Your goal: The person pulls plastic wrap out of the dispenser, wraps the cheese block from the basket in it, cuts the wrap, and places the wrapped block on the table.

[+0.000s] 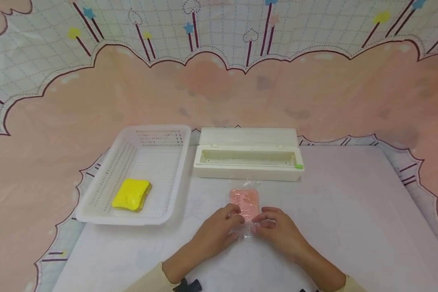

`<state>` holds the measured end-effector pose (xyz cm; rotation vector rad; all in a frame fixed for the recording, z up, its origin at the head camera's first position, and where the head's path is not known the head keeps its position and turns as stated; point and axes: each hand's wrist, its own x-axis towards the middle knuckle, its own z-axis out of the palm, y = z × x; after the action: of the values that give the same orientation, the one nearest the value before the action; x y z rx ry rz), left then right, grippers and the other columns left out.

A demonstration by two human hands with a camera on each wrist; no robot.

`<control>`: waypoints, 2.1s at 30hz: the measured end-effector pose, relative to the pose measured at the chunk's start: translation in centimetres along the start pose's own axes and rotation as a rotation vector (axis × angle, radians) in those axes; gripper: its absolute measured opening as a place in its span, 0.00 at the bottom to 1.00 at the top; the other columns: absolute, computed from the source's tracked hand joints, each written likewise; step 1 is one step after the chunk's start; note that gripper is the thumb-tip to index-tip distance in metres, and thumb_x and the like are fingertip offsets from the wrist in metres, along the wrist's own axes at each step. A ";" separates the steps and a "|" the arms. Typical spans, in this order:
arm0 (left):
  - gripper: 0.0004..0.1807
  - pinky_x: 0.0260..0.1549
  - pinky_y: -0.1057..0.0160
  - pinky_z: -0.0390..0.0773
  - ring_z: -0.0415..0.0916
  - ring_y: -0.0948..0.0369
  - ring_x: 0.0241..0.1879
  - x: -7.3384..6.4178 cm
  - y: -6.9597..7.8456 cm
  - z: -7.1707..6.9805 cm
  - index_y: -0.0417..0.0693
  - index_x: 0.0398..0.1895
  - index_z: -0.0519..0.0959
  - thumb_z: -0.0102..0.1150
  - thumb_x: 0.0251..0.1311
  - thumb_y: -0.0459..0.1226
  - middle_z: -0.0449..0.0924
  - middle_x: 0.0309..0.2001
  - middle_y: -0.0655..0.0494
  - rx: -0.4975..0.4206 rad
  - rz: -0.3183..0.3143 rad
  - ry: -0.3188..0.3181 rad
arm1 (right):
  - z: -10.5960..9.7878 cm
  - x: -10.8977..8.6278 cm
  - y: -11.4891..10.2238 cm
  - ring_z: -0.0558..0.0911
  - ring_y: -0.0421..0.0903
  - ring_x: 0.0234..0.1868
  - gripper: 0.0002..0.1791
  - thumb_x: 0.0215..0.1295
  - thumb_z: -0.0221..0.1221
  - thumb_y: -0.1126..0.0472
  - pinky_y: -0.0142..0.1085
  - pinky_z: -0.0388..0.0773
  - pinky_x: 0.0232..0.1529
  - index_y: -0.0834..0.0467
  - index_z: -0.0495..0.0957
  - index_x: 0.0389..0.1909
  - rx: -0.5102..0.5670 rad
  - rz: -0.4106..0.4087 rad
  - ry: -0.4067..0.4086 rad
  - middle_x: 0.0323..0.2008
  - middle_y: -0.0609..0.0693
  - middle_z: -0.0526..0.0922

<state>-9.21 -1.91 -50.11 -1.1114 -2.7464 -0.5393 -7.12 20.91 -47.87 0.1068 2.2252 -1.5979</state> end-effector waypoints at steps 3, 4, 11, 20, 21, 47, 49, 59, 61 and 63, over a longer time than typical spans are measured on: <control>0.08 0.43 0.69 0.78 0.78 0.63 0.44 0.5 -0.3 0.4 0.59 0.42 0.84 0.71 0.61 0.43 0.77 0.50 0.62 -0.033 0.007 0.063 | -0.2 0.0 -0.1 0.85 0.48 0.51 0.18 0.63 0.70 0.54 0.32 0.82 0.48 0.61 0.85 0.48 -0.043 -0.037 0.009 0.70 0.62 0.69; 0.06 0.44 0.69 0.78 0.78 0.64 0.44 0.5 -0.4 0.5 0.58 0.41 0.85 0.70 0.63 0.43 0.78 0.49 0.63 -0.054 0.002 0.078 | -0.3 0.0 -0.1 0.84 0.47 0.50 0.17 0.63 0.70 0.53 0.31 0.82 0.46 0.59 0.86 0.47 -0.090 -0.065 0.009 0.68 0.60 0.71; 0.02 0.39 0.72 0.74 0.75 0.65 0.38 0.9 -0.4 0.1 0.53 0.37 0.83 0.66 0.66 0.39 0.81 0.40 0.64 -0.189 -0.075 0.092 | -0.7 0.4 0.5 0.77 0.42 0.49 0.25 0.42 0.81 0.48 0.32 0.79 0.42 0.43 0.88 0.45 -0.502 -0.464 0.096 0.48 0.38 0.82; 0.02 0.31 0.75 0.66 0.68 0.69 0.30 1.8 -0.8 0.6 0.50 0.35 0.82 0.67 0.63 0.36 0.82 0.29 0.61 -0.319 -0.158 0.104 | -0.2 2.7 0.1 0.76 0.29 0.29 0.11 0.56 0.73 0.66 0.28 0.77 0.30 0.52 0.88 0.39 -0.531 -0.603 0.153 0.31 0.38 0.88; 0.03 0.32 0.75 0.67 0.70 0.69 0.30 2.0 -0.8 0.6 0.50 0.37 0.81 0.67 0.63 0.35 0.83 0.30 0.61 -0.327 -0.174 0.108 | -0.2 3.0 0.0 0.76 0.29 0.28 0.10 0.57 0.72 0.66 0.28 0.77 0.29 0.52 0.86 0.39 -0.528 -0.577 0.155 0.30 0.38 0.87; 0.24 0.59 0.54 0.79 0.64 0.62 0.75 -0.6 0.7 -1.7 0.59 0.70 0.76 0.57 0.71 0.45 0.67 0.75 0.66 0.449 0.166 -0.185 | -1.8 1.4 1.4 0.71 0.50 0.73 0.32 0.68 0.63 0.43 0.45 0.80 0.46 0.49 0.74 0.70 -1.289 -0.820 0.080 0.73 0.43 0.72; 0.25 0.60 0.53 0.79 0.63 0.62 0.75 -0.6 0.9 -1.7 0.58 0.71 0.74 0.56 0.72 0.44 0.66 0.76 0.65 0.441 0.151 -0.231 | -1.9 1.4 1.3 0.72 0.50 0.73 0.31 0.67 0.64 0.44 0.45 0.80 0.47 0.50 0.76 0.69 -1.281 -0.821 0.093 0.72 0.43 0.73; 0.28 0.54 0.57 0.81 0.62 0.62 0.76 -0.5 0.1 -1.3 0.60 0.71 0.74 0.61 0.68 0.37 0.68 0.74 0.68 0.389 0.152 -0.259 | -2.2 1.5 1.7 0.76 0.51 0.69 0.28 0.68 0.64 0.49 0.44 0.81 0.44 0.51 0.77 0.68 -1.215 -0.837 0.075 0.71 0.44 0.74; 0.28 0.51 0.59 0.82 0.64 0.62 0.75 -0.4 -0.3 -1.3 0.60 0.70 0.75 0.62 0.66 0.35 0.69 0.73 0.68 0.342 0.154 -0.244 | -2.2 1.5 1.6 0.77 0.50 0.69 0.28 0.69 0.64 0.50 0.44 0.81 0.45 0.50 0.76 0.68 -1.180 -0.805 0.068 0.71 0.43 0.74; 0.27 0.49 0.59 0.83 0.66 0.60 0.73 -0.1 -0.7 -1.3 0.61 0.68 0.77 0.63 0.66 0.34 0.71 0.72 0.67 0.295 0.157 -0.210 | -2.2 1.5 1.5 0.78 0.50 0.68 0.28 0.70 0.63 0.50 0.45 0.82 0.46 0.48 0.74 0.70 -1.138 -0.755 0.048 0.71 0.43 0.74</control>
<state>-9.60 -2.95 -49.11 -1.3552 -2.7528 0.0044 -8.64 23.18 -49.11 -1.0972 3.0201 -0.3012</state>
